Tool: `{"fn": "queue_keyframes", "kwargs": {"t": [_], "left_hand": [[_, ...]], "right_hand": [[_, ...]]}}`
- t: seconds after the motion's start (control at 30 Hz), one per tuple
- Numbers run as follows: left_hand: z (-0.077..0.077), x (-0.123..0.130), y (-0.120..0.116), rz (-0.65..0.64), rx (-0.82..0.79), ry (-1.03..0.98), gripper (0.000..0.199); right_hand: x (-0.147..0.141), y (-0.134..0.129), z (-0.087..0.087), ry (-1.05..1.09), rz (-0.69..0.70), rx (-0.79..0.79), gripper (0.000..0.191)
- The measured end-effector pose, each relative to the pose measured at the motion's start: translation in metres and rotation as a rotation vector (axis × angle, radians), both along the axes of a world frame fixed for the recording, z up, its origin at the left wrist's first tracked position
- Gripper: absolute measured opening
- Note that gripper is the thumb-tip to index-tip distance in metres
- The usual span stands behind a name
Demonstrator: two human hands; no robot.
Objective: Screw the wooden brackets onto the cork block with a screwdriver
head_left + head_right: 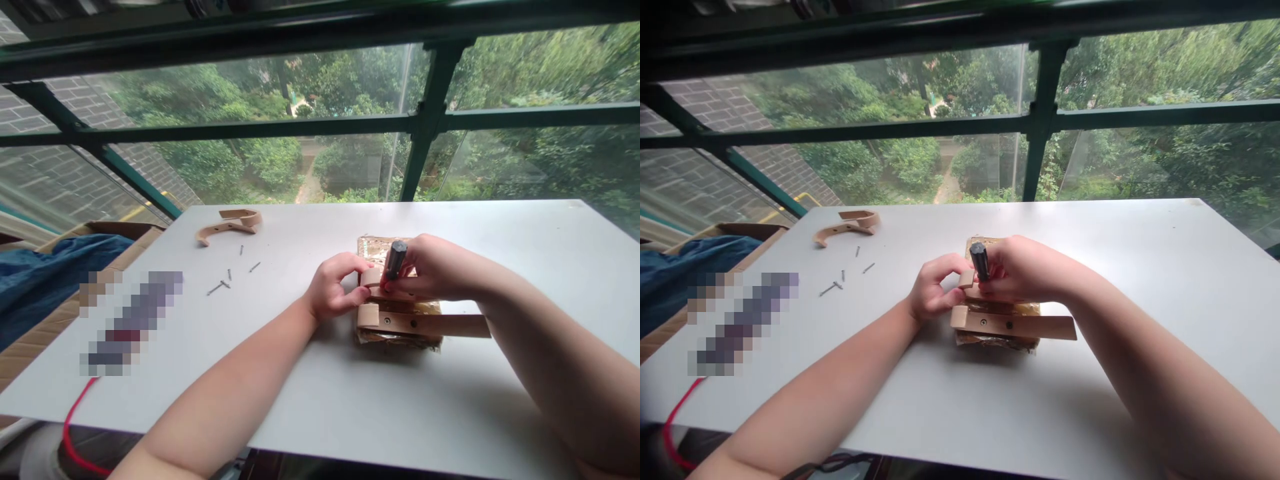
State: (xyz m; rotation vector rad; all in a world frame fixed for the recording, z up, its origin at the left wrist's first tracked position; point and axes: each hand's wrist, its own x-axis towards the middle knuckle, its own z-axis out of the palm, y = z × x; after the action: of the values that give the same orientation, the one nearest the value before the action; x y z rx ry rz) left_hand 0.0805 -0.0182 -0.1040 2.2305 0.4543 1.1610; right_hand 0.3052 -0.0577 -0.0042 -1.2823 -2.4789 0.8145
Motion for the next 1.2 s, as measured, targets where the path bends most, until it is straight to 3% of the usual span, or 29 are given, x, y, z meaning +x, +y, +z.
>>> {"fn": "queue_keyframes", "kwargs": {"t": [0.2,0.33,0.6,0.7,0.9,0.97,1.07,1.2], "left_hand": [[0.005,0.000,-0.009,0.084,-0.075,0.072,0.028],[0.011,0.001,-0.017,0.120,-0.101,0.087,0.031],[0.018,0.002,-0.028,0.146,-0.165,0.082,0.047],[0.032,0.007,-0.034,0.178,-0.146,0.021,0.044],[0.080,0.033,-0.056,0.227,0.016,-0.150,0.044],[0.090,0.042,-0.062,0.284,0.028,-0.124,0.042],[0.095,0.053,-0.068,0.360,-0.027,-0.083,0.034],[0.091,0.061,-0.074,0.464,-0.132,-0.171,0.035]], "right_hand": [[-0.004,-0.009,0.000,-0.108,-0.075,0.033,0.025],[-0.011,-0.013,0.004,-0.198,-0.062,0.135,0.016],[-0.021,-0.027,-0.001,-0.215,-0.220,0.240,0.017],[-0.021,-0.027,-0.006,-0.195,-0.250,0.240,0.016],[-0.024,-0.031,-0.010,-0.126,-0.283,0.295,0.008],[-0.026,-0.034,-0.008,-0.097,-0.285,0.323,0.018],[-0.029,-0.043,-0.006,-0.069,-0.299,0.350,0.040],[-0.030,-0.055,-0.007,-0.126,-0.342,0.286,0.023]]}}
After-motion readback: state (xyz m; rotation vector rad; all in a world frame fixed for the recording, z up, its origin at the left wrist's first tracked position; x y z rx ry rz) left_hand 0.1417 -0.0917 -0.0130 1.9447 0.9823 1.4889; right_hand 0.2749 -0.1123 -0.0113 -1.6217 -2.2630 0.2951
